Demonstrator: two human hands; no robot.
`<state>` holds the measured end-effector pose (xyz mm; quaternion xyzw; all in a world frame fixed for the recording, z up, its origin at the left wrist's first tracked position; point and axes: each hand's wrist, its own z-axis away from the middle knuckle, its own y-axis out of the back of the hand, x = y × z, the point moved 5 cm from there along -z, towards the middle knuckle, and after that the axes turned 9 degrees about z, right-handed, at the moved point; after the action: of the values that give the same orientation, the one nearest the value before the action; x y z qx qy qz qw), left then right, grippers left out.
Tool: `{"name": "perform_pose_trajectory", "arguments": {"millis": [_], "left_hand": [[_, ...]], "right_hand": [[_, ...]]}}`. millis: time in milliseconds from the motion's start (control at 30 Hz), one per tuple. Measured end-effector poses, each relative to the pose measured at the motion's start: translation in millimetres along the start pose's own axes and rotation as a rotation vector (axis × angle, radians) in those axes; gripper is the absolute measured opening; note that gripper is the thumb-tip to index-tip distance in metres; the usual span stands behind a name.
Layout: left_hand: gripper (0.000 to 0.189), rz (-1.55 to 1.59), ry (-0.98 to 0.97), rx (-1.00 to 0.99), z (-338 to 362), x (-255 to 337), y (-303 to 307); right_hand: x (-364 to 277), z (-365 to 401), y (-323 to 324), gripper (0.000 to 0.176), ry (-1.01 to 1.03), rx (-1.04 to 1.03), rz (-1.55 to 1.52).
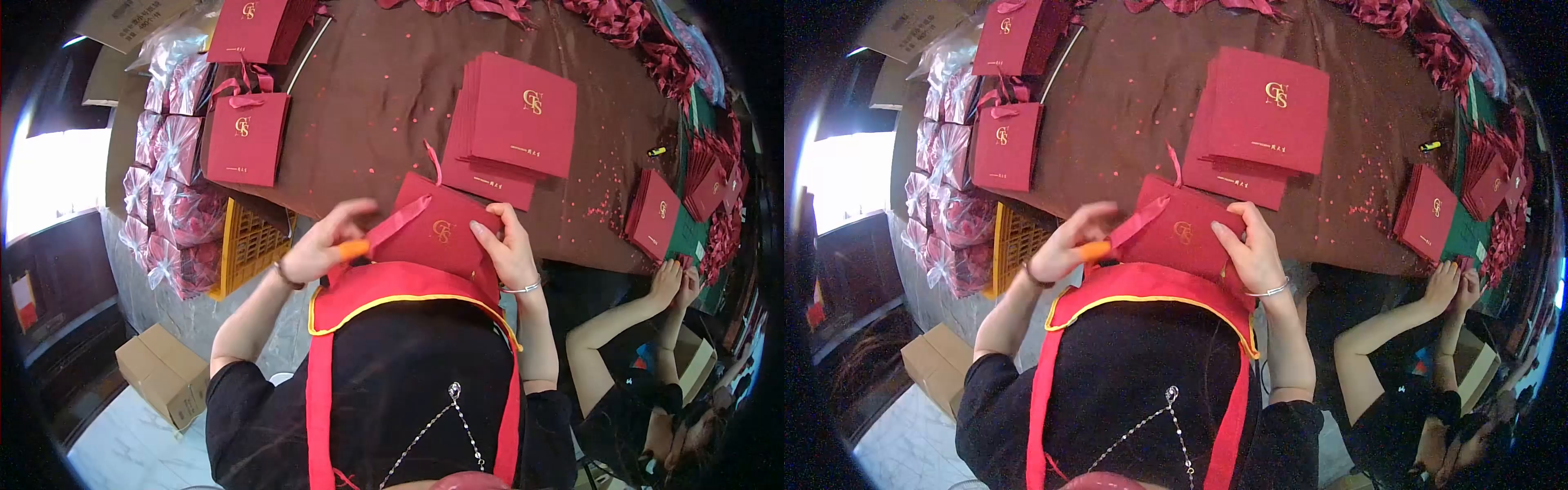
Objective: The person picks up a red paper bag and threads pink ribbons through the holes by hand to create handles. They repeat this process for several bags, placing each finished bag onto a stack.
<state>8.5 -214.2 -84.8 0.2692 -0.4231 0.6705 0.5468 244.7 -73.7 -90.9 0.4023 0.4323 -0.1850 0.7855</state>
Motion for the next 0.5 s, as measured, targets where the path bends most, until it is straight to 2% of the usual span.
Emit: {"name": "perform_pose_trajectory", "arguments": {"millis": [67,100,167,233,267,300,333,367,400,467,500], "left_hand": [[0.048,0.225,0.151,-0.247,16.9,13.1,-4.3],[0.049,0.38,0.08,-0.288,23.7,16.8,-4.6],[0.062,0.626,-0.183,-0.385,28.4,40.1,-5.4],[0.086,0.69,-0.404,-0.454,27.6,59.1,3.0],[0.089,0.644,-0.555,-0.455,25.3,72.6,5.7],[0.087,0.64,-0.584,-0.339,27.0,82.7,11.1],[0.075,0.653,-0.688,-0.243,25.0,98.3,7.7],[0.062,0.572,-0.731,-0.274,17.3,101.5,22.2],[0.052,0.496,-0.703,-0.062,14.8,106.3,30.0],[0.053,0.513,-0.667,-0.069,3.9,110.2,34.4],[0.058,0.591,-0.684,-0.2,-0.7,117.5,25.5]], "right_hand": [[7.1,0.8,1.4,0.029,-0.044,-0.005,-0.018],[11.3,1.7,1.3,0.028,-0.091,-0.011,-0.037],[3.8,0.8,0.5,0.029,-0.059,0.018,0.002],[-5.6,-2.5,0.7,0.028,0.053,0.071,0.045],[-0.6,-5.1,-2.5,0.028,0.088,0.091,0.02],[-0.8,-5.4,-2.3,0.028,0.087,0.094,0.022],[0.5,-5.5,-3.0,0.028,0.049,0.069,0.039],[1.8,-6.0,-3.8,0.028,0.011,0.046,0.055],[0.8,-5.8,-3.7,0.029,0.034,0.057,0.069],[2.2,-6.3,-3.1,0.03,0.019,0.024,0.102],[2.7,-6.5,-3.4,0.031,0.006,-0.009,0.134]]}}
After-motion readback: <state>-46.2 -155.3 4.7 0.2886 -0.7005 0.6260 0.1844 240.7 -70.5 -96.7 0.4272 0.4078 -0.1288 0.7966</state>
